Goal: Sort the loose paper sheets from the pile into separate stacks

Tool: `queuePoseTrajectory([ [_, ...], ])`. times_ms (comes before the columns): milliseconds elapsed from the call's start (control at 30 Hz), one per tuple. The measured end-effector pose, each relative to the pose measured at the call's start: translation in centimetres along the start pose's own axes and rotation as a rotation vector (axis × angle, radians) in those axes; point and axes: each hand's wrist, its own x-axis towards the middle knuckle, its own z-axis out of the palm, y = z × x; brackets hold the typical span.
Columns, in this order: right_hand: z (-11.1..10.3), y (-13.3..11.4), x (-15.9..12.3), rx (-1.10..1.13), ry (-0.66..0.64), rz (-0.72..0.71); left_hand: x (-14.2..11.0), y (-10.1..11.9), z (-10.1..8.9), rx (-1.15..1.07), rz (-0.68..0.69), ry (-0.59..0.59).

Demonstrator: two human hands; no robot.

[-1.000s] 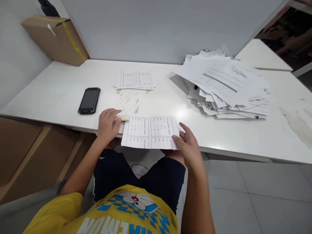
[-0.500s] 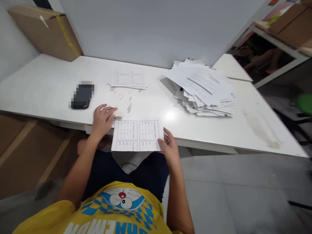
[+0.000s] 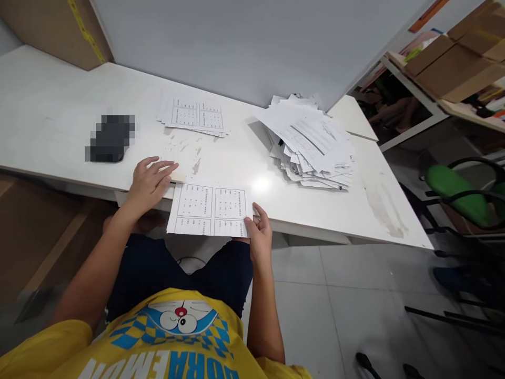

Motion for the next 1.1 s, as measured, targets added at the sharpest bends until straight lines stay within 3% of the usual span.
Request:
queuePoseTrajectory([
  [667, 0.1, 0.0, 0.4, -0.038, 0.025, 0.03, -0.6, 1.0, -0.7, 0.111, -0.026, -0.138],
  [1100, 0.1, 0.2, 0.5, -0.066, 0.03, 0.015, -1.3, 0.8, -0.5, 0.216, 0.02, -0.149],
])
